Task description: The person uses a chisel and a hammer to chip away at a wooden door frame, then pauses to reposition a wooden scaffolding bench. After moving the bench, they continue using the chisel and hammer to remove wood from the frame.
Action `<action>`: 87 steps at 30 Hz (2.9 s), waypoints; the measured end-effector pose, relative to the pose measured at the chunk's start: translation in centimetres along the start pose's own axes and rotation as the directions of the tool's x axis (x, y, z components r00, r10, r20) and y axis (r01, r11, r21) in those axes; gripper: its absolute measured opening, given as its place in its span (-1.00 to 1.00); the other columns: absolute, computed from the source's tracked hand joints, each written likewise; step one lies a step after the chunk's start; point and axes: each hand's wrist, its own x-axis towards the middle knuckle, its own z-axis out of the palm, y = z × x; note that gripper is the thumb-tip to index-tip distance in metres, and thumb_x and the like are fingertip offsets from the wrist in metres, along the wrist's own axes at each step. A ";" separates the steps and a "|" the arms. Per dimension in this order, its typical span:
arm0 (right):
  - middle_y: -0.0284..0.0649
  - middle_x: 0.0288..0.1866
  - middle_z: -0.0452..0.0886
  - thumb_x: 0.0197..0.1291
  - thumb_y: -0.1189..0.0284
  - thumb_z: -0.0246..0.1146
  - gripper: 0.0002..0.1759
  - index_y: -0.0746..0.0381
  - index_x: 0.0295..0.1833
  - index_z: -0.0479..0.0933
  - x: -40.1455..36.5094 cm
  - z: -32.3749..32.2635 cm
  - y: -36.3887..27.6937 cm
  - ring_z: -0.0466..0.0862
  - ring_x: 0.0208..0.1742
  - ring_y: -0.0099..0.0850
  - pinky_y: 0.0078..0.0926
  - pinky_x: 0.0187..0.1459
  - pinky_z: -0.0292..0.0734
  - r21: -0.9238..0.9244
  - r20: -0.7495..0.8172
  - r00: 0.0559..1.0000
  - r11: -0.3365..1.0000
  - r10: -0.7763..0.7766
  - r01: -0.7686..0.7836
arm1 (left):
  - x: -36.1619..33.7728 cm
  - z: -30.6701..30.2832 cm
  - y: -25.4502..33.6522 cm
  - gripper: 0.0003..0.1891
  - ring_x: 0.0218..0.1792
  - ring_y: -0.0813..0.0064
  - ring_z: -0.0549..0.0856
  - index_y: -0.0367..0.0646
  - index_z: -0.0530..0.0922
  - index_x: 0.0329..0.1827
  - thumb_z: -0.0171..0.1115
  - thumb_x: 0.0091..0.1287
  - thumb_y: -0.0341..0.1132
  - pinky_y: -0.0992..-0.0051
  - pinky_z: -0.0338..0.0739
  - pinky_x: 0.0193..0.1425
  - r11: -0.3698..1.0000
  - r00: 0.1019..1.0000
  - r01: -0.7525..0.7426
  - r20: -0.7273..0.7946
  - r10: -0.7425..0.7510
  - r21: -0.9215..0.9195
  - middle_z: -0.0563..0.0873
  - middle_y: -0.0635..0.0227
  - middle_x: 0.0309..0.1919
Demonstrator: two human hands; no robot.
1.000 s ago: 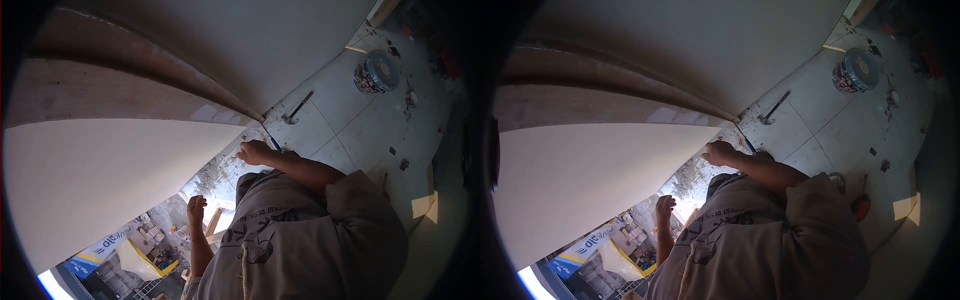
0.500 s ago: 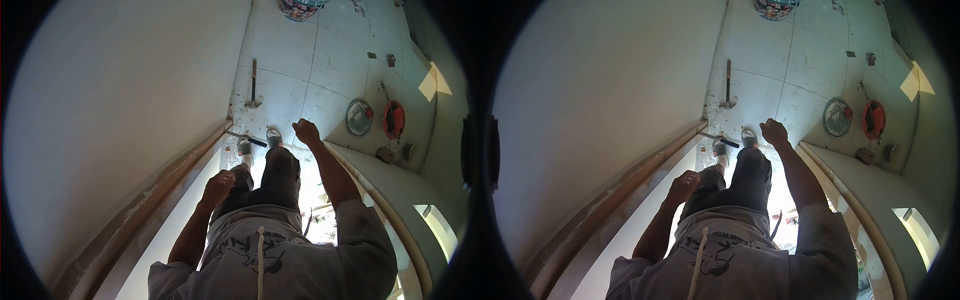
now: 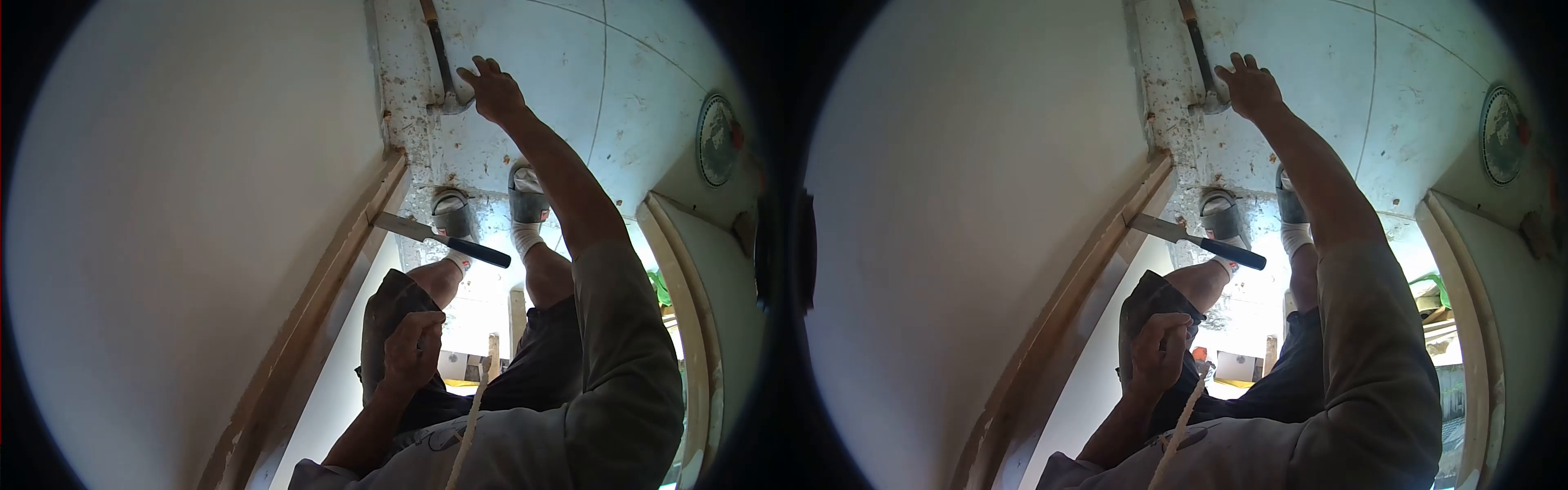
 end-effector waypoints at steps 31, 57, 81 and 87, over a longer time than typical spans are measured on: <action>-0.40 -0.58 0.39 0.28 0.38 0.23 -0.84 0.20 -0.24 0.41 -34.5 -12.7 2.5 0.42 -0.61 -0.58 -0.53 -0.57 0.40 0.809 0.431 0.587 -0.581 0.686 0.085 | 13.5 3.9 3.9 0.19 0.34 0.13 0.45 -0.08 0.32 0.40 0.29 -0.26 0.56 -0.12 0.12 0.43 0.583 0.773 -0.600 0.583 0.249 0.548 0.51 0.13 0.28; -0.43 -0.58 0.38 0.21 0.38 0.27 -0.82 0.18 -0.22 0.41 -33.6 7.3 -2.2 0.39 -0.69 -0.60 -0.56 -0.66 0.36 0.902 0.302 0.689 -0.431 0.659 0.017 | 11.4 5.1 -2.4 -0.49 -0.58 0.66 0.42 -0.21 0.59 -0.50 0.44 0.16 0.13 0.50 0.40 -0.44 0.850 0.871 -0.491 0.117 0.477 0.188 0.49 0.51 -0.70; -0.44 -0.72 0.33 0.15 0.41 0.29 -0.86 0.20 -0.29 0.47 -33.0 6.9 -9.4 0.32 -0.77 -0.65 -0.63 -0.69 0.24 0.939 0.186 0.722 -0.337 0.667 0.069 | 15.4 2.5 -3.0 -0.49 -0.61 0.74 0.40 -0.22 0.57 -0.37 0.35 0.25 0.14 0.65 0.27 -0.56 0.877 0.870 -0.481 0.118 0.479 -0.007 0.56 0.44 -0.54; -0.44 -0.69 0.37 0.17 0.43 0.30 -0.85 0.23 -0.30 0.48 -33.6 7.0 -9.3 0.34 -0.75 -0.67 -0.64 -0.69 0.23 0.921 0.201 0.702 -0.376 0.683 0.103 | 15.9 4.1 -3.5 -0.47 -0.54 0.69 0.34 -0.16 0.46 -0.38 0.18 0.35 0.20 0.60 0.27 -0.44 0.869 0.878 -0.471 0.170 0.447 0.151 0.40 0.50 -0.55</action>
